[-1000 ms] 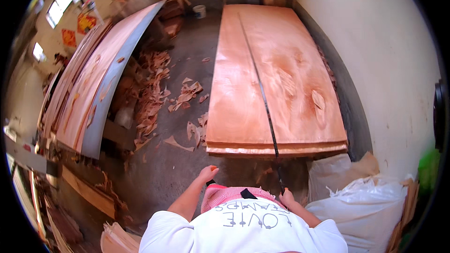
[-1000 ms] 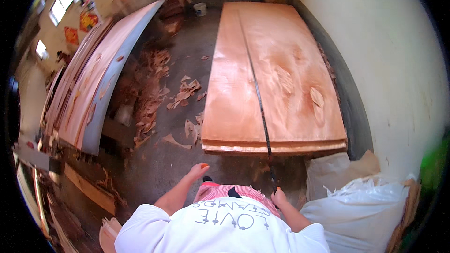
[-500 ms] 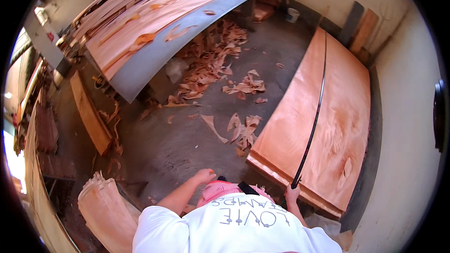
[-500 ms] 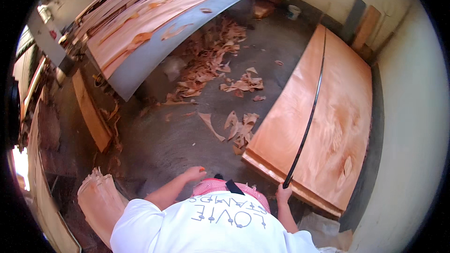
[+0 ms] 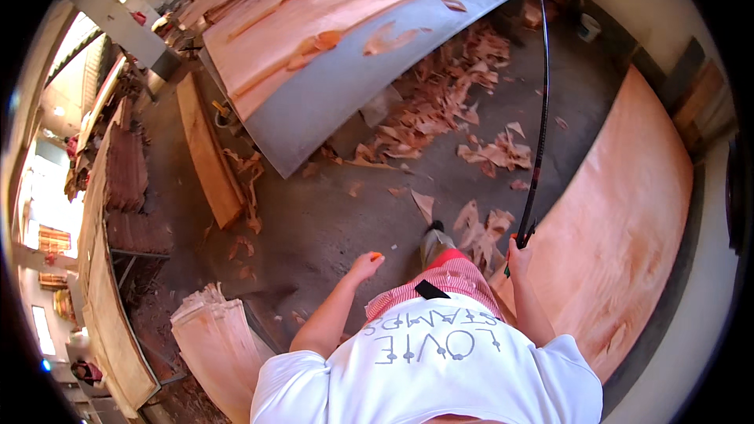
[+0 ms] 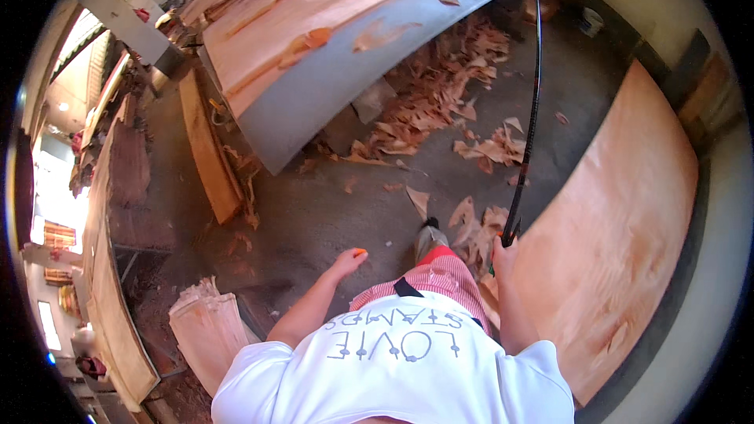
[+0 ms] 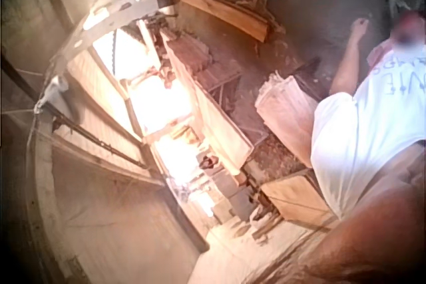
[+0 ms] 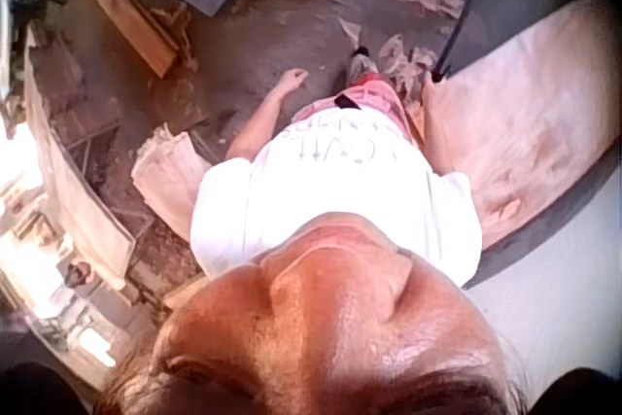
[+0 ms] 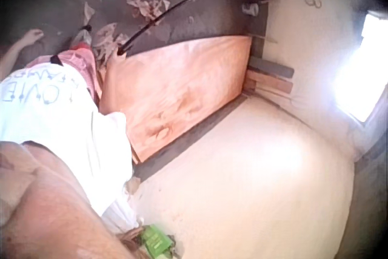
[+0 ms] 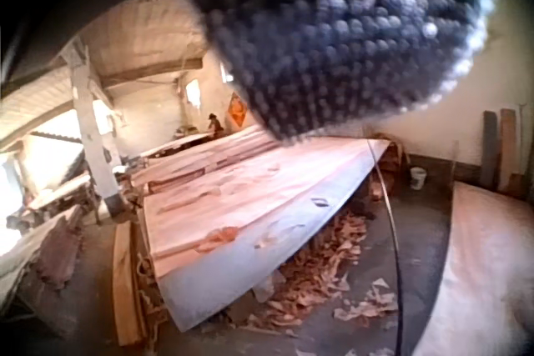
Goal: The person handles wood veneer sheets on a table, using a utility knife to cut out sections and placing wood patches into the openings. The person also uses a long rod to move the veneer sheets.
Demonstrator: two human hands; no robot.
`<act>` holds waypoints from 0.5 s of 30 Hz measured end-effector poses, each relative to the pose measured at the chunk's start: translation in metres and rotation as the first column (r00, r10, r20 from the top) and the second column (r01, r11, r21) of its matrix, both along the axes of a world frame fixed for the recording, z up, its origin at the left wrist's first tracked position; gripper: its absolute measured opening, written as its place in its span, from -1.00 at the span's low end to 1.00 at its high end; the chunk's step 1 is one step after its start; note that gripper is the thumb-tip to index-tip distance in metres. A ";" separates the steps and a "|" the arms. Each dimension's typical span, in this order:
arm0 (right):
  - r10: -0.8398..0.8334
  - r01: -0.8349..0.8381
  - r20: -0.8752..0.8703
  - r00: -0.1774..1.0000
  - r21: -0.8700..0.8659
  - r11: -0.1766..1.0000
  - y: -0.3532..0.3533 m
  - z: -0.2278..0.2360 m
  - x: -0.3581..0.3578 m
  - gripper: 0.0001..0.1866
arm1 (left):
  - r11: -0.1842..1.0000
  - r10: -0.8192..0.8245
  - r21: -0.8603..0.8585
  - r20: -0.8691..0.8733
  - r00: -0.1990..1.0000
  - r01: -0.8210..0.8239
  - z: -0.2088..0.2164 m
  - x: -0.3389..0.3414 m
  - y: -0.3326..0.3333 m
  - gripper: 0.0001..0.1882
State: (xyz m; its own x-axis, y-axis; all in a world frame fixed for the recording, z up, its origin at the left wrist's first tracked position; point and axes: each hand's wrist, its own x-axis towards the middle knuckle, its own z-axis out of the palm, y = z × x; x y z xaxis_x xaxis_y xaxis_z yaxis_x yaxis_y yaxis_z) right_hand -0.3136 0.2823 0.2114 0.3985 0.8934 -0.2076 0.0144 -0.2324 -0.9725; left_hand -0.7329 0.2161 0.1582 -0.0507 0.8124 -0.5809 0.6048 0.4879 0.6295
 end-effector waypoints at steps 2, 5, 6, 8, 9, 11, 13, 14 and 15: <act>0.042 -0.043 -0.025 0.999 -0.030 0.999 0.058 -0.001 -0.022 -0.89 | 1.000 0.015 -0.007 -0.018 1.000 -0.016 0.005 -0.010 0.035 -0.57; 0.122 -0.125 -0.037 0.992 -0.076 0.989 0.142 0.003 -0.045 -0.85 | 0.987 0.115 -0.113 0.008 0.993 -0.113 0.022 -0.020 0.089 -0.58; 0.150 -0.149 -0.002 0.989 -0.087 0.985 0.170 -0.003 -0.051 -0.85 | 0.993 0.103 -0.053 0.018 0.995 -0.102 0.031 -0.025 0.114 -0.58; 0.213 -0.213 -0.017 0.977 -0.149 0.966 0.216 0.001 -0.067 -0.82 | 0.995 0.087 0.044 0.041 0.995 -0.089 0.046 -0.034 0.156 -0.59; 0.225 -0.234 -0.070 0.972 -0.168 0.958 0.236 0.012 -0.083 -0.81 | 0.971 0.192 0.143 0.014 0.981 -0.192 0.043 -0.044 0.165 -0.59; 0.235 -0.267 -0.172 0.957 -0.195 0.944 0.275 0.030 -0.111 -0.80 | 0.899 0.384 0.146 0.187 0.904 -0.413 0.033 -0.073 0.197 -0.61; 0.275 -0.309 -0.177 0.945 -0.205 0.929 0.308 0.040 -0.123 -0.77 | 0.799 0.511 0.265 0.171 0.842 -0.539 0.035 -0.099 0.242 -0.57; 0.264 -0.299 -0.177 0.948 -0.218 0.929 0.324 0.042 -0.128 -0.77 | 0.768 0.546 0.343 0.091 0.833 -0.541 0.041 -0.114 0.271 -0.55; 0.242 -0.276 -0.168 0.956 -0.230 0.933 0.341 0.041 -0.128 -0.76 | 0.739 0.575 0.414 0.022 0.818 -0.531 0.060 -0.122 0.308 -0.52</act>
State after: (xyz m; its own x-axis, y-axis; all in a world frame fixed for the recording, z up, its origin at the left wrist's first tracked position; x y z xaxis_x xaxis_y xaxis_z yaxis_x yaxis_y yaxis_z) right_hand -0.4414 0.6238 0.2526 0.1128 0.8744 -0.4719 -0.0205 -0.4728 -0.8810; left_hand -0.8546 0.5237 0.2177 -0.6015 0.7752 -0.1930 0.3757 0.4877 0.7881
